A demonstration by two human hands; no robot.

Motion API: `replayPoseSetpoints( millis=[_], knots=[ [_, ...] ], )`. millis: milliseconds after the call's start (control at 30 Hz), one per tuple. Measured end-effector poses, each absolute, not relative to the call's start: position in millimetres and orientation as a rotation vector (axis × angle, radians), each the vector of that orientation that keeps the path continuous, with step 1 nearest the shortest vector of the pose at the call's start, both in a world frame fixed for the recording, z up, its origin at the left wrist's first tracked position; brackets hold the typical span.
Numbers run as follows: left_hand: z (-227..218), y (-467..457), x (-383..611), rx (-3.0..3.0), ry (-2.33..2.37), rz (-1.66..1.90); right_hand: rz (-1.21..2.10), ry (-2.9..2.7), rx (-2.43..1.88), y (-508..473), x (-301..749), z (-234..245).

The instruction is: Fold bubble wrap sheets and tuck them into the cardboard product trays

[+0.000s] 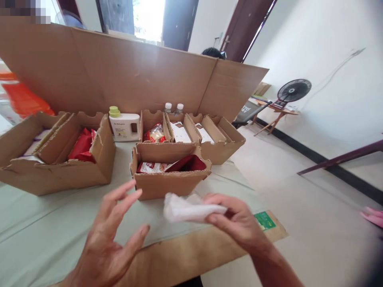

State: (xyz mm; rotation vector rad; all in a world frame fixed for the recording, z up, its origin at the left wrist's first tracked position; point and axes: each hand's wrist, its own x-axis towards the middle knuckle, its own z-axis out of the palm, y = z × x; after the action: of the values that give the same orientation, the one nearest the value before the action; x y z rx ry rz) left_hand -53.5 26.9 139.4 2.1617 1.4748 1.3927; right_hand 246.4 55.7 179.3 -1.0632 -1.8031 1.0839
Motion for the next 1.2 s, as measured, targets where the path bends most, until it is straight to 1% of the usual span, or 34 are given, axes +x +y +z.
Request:
replayPoseSetpoints(
  millis=[100,200,300,467,600,800,867,933,1033,1200],
  knots=[
    [153.3,66.7,-47.0,2.438,1.594,1.420,0.719,-1.838,-1.073,79.6,267.1,216.6],
    [147.0,83.3,-41.4,2.519,1.508,1.358,0.391,-1.925,-1.086,105.5,269.9,241.2],
    [135.9,80.7,-40.5,2.515,1.456,1.342,0.230,-2.138,-1.050,134.2,260.2,252.7],
    [132.4,77.7,-43.5,2.500,1.454,1.329,0.231,-2.489,-0.945,175.3,228.8,258.4],
    [132.1,79.7,-46.9,2.552,1.392,1.326,0.409,-2.741,-0.909,182.8,210.9,258.5],
    [132.3,76.9,-46.0,2.549,1.451,1.266,0.416,-3.046,-1.317,180.9,197.9,232.5],
    [131.7,77.9,-46.6,2.555,1.444,1.261,0.400,-3.152,-1.357,185.2,194.8,221.9],
    [130.1,79.9,-48.6,2.608,1.390,1.269,0.343,-3.252,-1.309,190.4,193.0,214.7],
    [128.0,82.8,-51.7,2.666,1.325,1.259,0.341,-3.246,-1.259,196.5,188.7,209.6],
    [128.1,84.4,-50.9,2.612,1.357,1.282,0.383,-3.219,-1.409,199.7,168.6,204.4]
  ],
)
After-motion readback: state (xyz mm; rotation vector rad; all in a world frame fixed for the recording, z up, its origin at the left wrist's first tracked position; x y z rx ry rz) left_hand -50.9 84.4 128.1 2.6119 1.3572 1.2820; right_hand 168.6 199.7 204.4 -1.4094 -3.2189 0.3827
